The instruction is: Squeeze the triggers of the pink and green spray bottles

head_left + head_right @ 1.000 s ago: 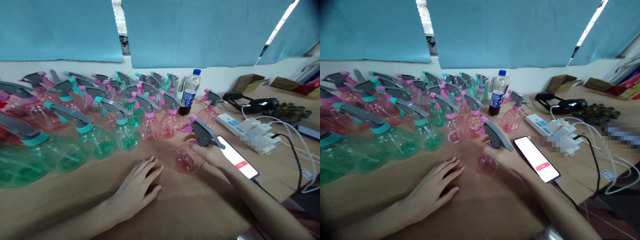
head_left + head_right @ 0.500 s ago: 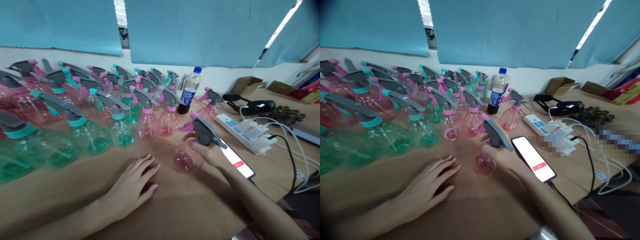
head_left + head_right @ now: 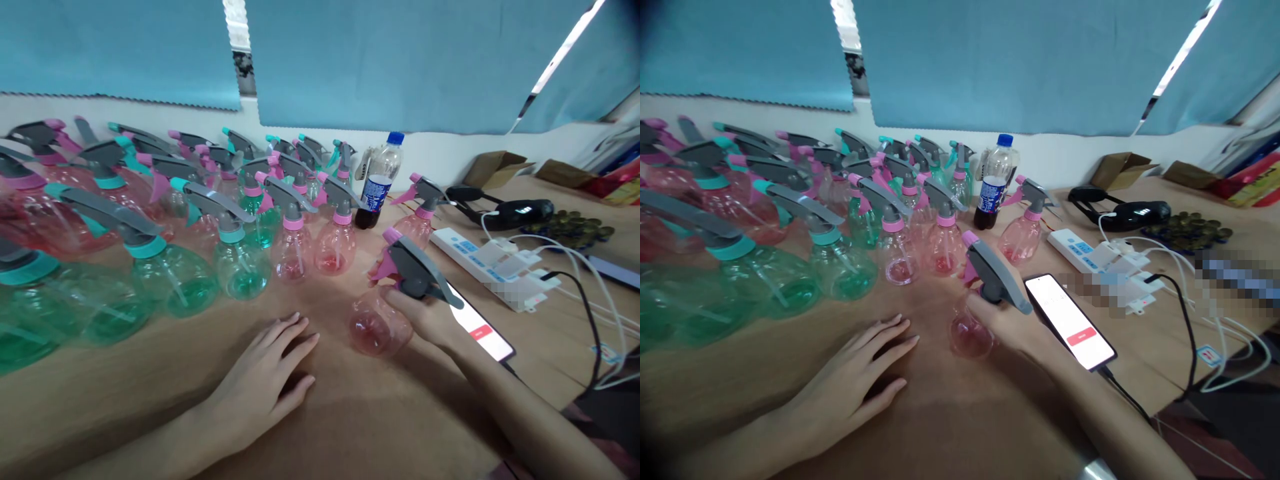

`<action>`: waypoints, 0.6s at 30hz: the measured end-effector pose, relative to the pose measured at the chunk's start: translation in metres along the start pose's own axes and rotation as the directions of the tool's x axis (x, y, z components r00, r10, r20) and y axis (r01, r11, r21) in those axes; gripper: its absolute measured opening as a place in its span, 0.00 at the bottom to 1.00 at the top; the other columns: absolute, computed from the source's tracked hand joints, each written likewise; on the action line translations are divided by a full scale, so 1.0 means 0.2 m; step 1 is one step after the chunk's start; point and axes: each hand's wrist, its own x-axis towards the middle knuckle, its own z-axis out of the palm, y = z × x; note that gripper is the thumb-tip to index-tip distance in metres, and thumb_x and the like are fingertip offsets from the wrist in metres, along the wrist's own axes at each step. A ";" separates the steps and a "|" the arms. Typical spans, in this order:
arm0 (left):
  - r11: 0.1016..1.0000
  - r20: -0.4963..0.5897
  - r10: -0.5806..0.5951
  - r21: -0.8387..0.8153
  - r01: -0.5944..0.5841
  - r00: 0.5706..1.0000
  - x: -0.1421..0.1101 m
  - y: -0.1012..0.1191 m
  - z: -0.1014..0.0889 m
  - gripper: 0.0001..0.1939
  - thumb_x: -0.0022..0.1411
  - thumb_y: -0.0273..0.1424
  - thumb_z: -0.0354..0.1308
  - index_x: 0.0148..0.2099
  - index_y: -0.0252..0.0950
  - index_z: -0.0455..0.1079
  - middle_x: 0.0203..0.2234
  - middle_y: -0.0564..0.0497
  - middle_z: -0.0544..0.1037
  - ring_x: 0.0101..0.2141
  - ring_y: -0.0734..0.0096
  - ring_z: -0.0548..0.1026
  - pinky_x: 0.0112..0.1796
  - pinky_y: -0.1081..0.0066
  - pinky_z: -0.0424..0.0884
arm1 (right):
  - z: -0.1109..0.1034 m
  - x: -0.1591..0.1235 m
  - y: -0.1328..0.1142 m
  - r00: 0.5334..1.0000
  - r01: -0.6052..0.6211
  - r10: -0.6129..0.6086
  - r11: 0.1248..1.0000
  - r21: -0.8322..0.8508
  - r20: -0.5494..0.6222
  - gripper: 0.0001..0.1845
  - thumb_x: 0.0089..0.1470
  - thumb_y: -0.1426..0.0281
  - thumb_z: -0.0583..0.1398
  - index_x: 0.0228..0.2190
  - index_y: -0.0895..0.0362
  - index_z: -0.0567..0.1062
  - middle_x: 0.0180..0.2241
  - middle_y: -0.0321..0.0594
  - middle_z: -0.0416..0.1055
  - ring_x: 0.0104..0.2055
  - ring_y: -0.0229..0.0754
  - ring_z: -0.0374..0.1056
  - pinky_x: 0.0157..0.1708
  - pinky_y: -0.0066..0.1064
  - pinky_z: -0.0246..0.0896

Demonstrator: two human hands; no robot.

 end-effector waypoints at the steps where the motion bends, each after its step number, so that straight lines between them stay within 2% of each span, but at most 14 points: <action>1: 1.000 0.002 -0.003 -0.003 0.003 1.000 0.00 0.00 0.00 0.21 0.68 0.36 0.54 0.61 0.37 0.64 0.60 0.43 0.66 0.61 0.52 0.61 0.56 0.50 0.63 | 0.00 0.00 0.01 1.000 0.015 -0.015 1.000 0.020 0.016 0.07 0.36 0.74 0.55 0.23 0.53 0.64 0.19 0.29 0.62 0.20 0.35 0.58 0.20 0.28 0.54; 5: 1.000 0.000 -0.008 -0.010 0.008 1.000 0.00 0.00 0.00 0.21 0.67 0.35 0.54 0.61 0.38 0.64 0.60 0.44 0.66 0.60 0.52 0.61 0.55 0.51 0.64 | -0.01 0.01 0.01 0.998 0.022 -0.025 0.998 0.054 0.051 0.15 0.37 0.75 0.56 0.32 0.53 0.68 0.29 0.34 0.71 0.28 0.41 0.69 0.27 0.31 0.64; 8: 1.000 -0.012 -0.003 -0.009 0.003 1.000 -0.01 0.00 0.01 0.21 0.68 0.36 0.53 0.61 0.39 0.64 0.60 0.44 0.66 0.61 0.52 0.61 0.55 0.51 0.64 | -0.01 0.01 0.03 0.998 0.006 -0.007 1.000 0.029 0.066 0.22 0.39 0.74 0.56 0.41 0.54 0.69 0.35 0.39 0.74 0.35 0.46 0.73 0.30 0.35 0.66; 14: 1.000 -0.013 0.001 -0.001 -0.001 1.000 -0.01 -0.01 0.01 0.21 0.68 0.36 0.53 0.61 0.38 0.64 0.60 0.44 0.66 0.61 0.52 0.61 0.55 0.51 0.64 | -0.01 0.01 0.05 0.997 0.007 -0.008 1.000 0.006 0.076 0.27 0.41 0.72 0.57 0.47 0.54 0.70 0.28 0.37 0.74 0.27 0.46 0.72 0.30 0.39 0.67; 18: 1.000 0.005 0.002 0.008 -0.002 1.000 0.00 0.00 0.00 0.21 0.68 0.36 0.53 0.61 0.36 0.64 0.60 0.43 0.65 0.61 0.52 0.60 0.55 0.51 0.64 | 0.00 0.01 0.05 0.997 0.039 -0.039 0.999 0.013 0.069 0.26 0.43 0.72 0.58 0.48 0.54 0.69 0.34 0.40 0.76 0.34 0.49 0.74 0.33 0.40 0.68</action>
